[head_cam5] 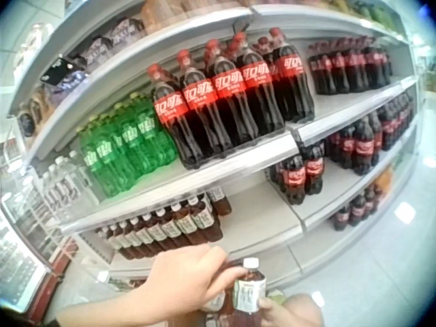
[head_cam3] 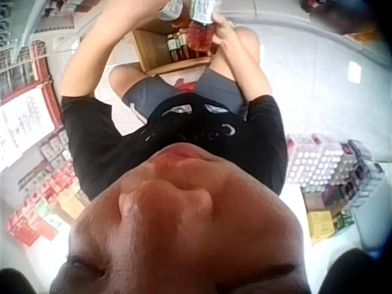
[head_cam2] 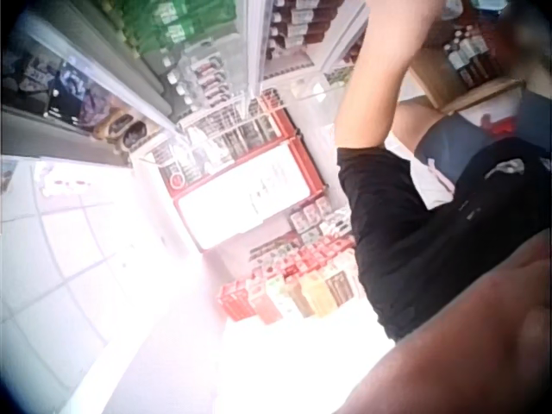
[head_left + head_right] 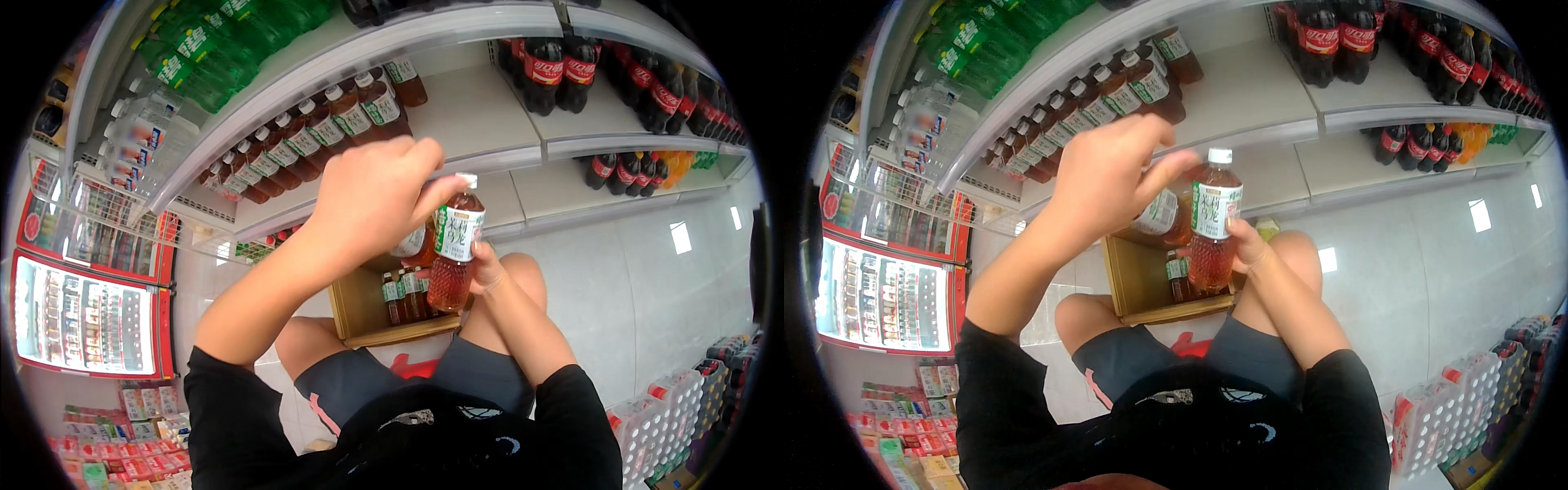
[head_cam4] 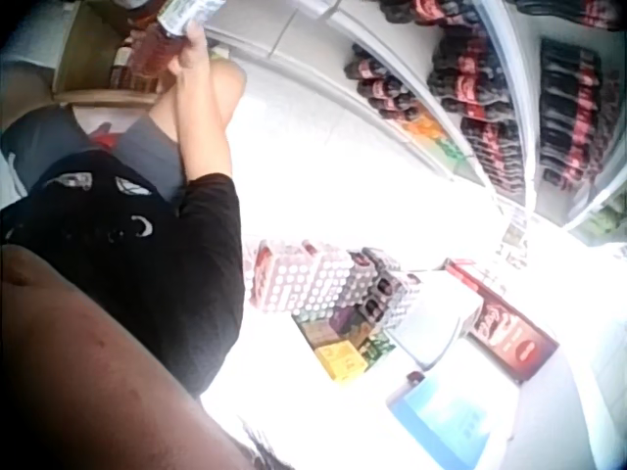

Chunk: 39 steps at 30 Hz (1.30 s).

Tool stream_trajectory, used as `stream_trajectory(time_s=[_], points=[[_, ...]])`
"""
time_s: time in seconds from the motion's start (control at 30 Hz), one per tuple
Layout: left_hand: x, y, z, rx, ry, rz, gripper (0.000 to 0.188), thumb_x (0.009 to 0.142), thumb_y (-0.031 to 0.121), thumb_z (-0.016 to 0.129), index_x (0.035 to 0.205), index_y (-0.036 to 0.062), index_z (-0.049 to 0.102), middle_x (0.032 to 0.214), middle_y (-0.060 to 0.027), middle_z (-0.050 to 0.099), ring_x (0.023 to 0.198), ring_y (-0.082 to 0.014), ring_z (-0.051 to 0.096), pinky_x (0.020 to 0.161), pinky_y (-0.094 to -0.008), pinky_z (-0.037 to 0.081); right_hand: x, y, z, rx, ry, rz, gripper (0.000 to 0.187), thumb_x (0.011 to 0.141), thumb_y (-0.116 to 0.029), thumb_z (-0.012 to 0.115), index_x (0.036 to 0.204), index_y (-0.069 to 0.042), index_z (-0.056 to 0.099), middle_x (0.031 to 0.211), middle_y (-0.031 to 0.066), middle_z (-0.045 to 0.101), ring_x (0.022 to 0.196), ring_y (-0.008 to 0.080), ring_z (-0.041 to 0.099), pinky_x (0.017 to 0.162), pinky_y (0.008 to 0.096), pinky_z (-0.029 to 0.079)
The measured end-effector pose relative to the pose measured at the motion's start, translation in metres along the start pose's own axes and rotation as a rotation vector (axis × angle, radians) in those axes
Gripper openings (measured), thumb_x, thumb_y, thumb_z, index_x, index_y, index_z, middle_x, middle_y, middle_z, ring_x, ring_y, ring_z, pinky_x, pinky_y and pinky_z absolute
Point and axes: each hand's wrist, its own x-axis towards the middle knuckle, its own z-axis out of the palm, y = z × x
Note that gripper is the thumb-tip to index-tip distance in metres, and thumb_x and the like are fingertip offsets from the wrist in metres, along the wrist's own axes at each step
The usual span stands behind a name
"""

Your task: The person sits on the floor in a store aisle and restocks a refrigerated shelf with bottled beverages. They repeatedly take bottles from a cardboard box on their lap and place them onto the shelf, organizing them in rows.

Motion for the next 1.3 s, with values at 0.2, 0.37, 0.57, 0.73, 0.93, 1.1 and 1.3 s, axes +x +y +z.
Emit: stream_trajectory(time_s=[0.2,0.37,0.57,0.73,0.93,1.1,1.3], points=[[0.028,-0.022,0.042,-0.653,0.13,-0.232,0.028,0.092,0.03,0.071,0.087,0.0025,0.069,0.067,-0.0059,0.066,0.056,-0.0143,0.061,0.054,-0.0291,0.047,-0.008,-0.008,-0.017,0.035,0.068,-0.076,0.087,0.08,-0.05,0.076,0.145,-0.002,0.043,0.137,0.0276,0.055,0.124,0.0522,0.054,0.105,0.0583,0.048],[0.033,-0.041,0.062,-0.794,-0.117,-0.34,0.032,0.094,0.032,0.069,0.094,0.0002,0.067,0.081,-0.0061,0.065,0.072,-0.0125,0.061,0.067,-0.029,0.049,-0.012,-0.016,-0.019,0.043,0.107,-0.14,0.081,0.083,-0.047,0.074,0.144,-0.002,0.045,0.138,0.028,0.054,0.124,0.0561,0.053,0.102,0.0606,0.049],[0.048,-0.046,0.048,-0.002,-0.244,-0.099,0.04,0.093,0.043,0.065,0.099,0.0039,0.067,0.084,-0.0138,0.065,0.084,-0.0331,0.064,0.075,-0.0404,0.05,-0.011,-0.026,-0.019,-0.058,0.167,-0.16,0.084,0.084,-0.045,0.073,0.145,0.002,0.042,0.137,0.028,0.055,0.123,0.0526,0.055,0.101,0.0568,0.051],[0.067,-0.065,0.056,-0.017,-0.116,-0.03,0.043,0.093,0.043,0.067,0.081,0.0014,0.066,0.076,-0.0164,0.065,0.064,-0.0344,0.061,0.063,-0.0408,0.05,-0.008,-0.025,-0.021,-0.099,0.19,-0.209,0.082,0.082,-0.041,0.076,0.144,0.001,0.043,0.138,0.0266,0.056,0.122,0.0428,0.06,0.101,0.0498,0.052],[0.104,-0.073,0.077,0.142,-0.047,-0.039,0.053,0.092,0.056,0.063,0.087,0.0029,0.067,0.087,-0.0161,0.07,0.079,-0.037,0.067,0.07,-0.047,0.053,-0.007,-0.037,-0.022,-0.407,0.518,-0.429,0.06,0.083,-0.027,0.077,0.132,-0.002,0.052,0.121,0.012,0.065,0.105,0.0205,0.065,0.095,0.0387,0.052],[0.138,-0.083,0.116,0.192,-0.078,-0.162,0.044,0.093,0.042,0.066,0.092,-0.0018,0.06,0.097,-0.0256,0.065,0.091,-0.0488,0.062,0.083,-0.0542,0.049,-0.015,-0.046,-0.016,-0.313,0.574,-0.399,0.056,0.082,-0.023,0.078,0.128,-0.002,0.054,0.113,0.0075,0.065,0.103,0.0183,0.064,0.093,0.0359,0.052],[0.166,-0.156,0.146,0.412,0.014,-0.135,0.049,0.094,0.043,0.065,0.1,-0.0054,0.065,0.097,-0.026,0.067,0.091,-0.0441,0.064,0.082,-0.0523,0.049,-0.014,-0.049,-0.013,-0.316,0.578,-0.351,0.061,0.08,-0.023,0.081,0.13,-0.003,0.054,0.117,0.0081,0.064,0.106,0.0174,0.062,0.096,0.0355,0.049]])
